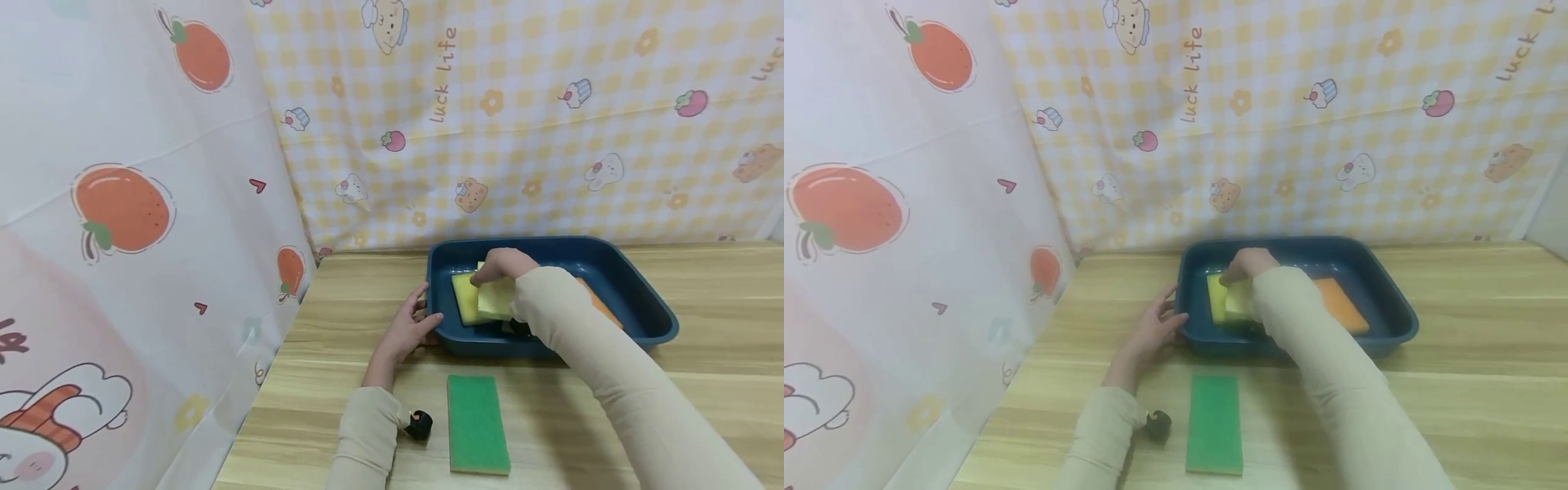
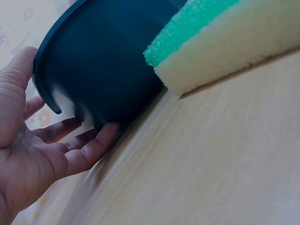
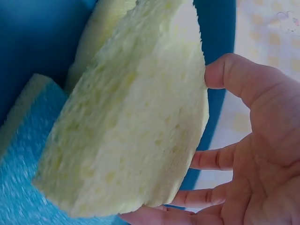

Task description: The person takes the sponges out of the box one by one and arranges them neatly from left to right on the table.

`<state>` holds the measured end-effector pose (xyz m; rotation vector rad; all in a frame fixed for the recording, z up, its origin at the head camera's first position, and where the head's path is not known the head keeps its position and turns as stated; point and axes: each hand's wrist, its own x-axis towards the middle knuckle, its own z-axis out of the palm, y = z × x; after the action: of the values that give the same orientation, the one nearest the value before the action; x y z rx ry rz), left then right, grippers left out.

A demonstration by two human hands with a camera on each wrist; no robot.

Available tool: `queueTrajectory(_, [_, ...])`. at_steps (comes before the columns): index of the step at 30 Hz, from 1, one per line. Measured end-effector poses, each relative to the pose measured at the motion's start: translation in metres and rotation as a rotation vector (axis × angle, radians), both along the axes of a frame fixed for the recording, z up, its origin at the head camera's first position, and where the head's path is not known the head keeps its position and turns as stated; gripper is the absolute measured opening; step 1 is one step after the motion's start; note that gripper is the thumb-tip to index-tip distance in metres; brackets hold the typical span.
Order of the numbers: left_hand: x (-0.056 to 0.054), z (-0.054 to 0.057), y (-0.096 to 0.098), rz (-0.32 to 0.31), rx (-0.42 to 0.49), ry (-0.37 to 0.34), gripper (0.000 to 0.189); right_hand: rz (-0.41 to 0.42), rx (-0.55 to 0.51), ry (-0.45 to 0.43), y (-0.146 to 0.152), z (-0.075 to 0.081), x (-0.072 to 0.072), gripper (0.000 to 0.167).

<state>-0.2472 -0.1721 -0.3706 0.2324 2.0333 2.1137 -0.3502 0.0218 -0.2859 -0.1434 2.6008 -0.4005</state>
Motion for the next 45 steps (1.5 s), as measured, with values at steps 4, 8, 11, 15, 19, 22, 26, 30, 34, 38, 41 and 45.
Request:
queueTrajectory(4, [0.000, 0.001, 0.001, -0.001, -0.004, -0.003, 0.068, 0.077, 0.062, 0.047, 0.004, 0.010, 0.003, 0.060])
queueTrajectory(8, [-0.002, -0.002, 0.000, -0.002, 0.005, 0.002, 0.068, 0.104, 0.056, 0.061, 0.006, 0.019, 0.010, 0.062])
queueTrajectory(11, [-0.006, -0.009, -0.001, 0.001, 0.022, 0.001, 0.067, 0.089, 0.039, 0.047, 0.007, 0.025, 0.019, 0.065])
queueTrajectory(15, [-0.012, -0.020, -0.001, 0.012, 0.022, 0.010, 0.066, 0.095, 0.065, 0.059, 0.009, 0.029, 0.030, 0.072])
queueTrajectory(19, [-0.014, -0.024, -0.001, 0.016, 0.016, 0.020, 0.066, 0.100, 0.095, 0.087, 0.014, 0.031, 0.040, 0.076])
queueTrajectory(22, [-0.014, -0.023, -0.002, 0.021, 0.008, 0.021, 0.066, 0.104, 0.107, 0.101, 0.018, 0.031, 0.048, 0.080])
queueTrajectory(26, [-0.013, -0.021, -0.001, 0.029, -0.008, 0.019, 0.065, 0.128, 0.103, 0.104, 0.023, 0.033, 0.061, 0.084])
queueTrajectory(30, [-0.013, -0.019, -0.001, 0.022, -0.009, 0.019, 0.065, 0.160, 0.084, 0.113, 0.030, 0.034, 0.076, 0.090])
queueTrajectory(34, [-0.013, -0.019, -0.001, 0.022, -0.013, 0.018, 0.065, 0.190, 0.080, 0.130, 0.035, 0.031, 0.093, 0.093])
queueTrajectory(38, [-0.013, -0.017, -0.001, 0.019, -0.022, 0.008, 0.065, 0.217, 0.083, 0.153, 0.038, 0.028, 0.109, 0.093])
queueTrajectory(41, [-0.012, -0.016, -0.001, 0.015, -0.021, -0.007, 0.066, 0.224, 0.063, 0.175, 0.040, 0.024, 0.119, 0.093])
queueTrajectory(45, [-0.013, -0.015, -0.001, -0.003, -0.011, -0.016, 0.068, 0.236, 0.036, 0.210, 0.044, 0.020, 0.129, 0.091])
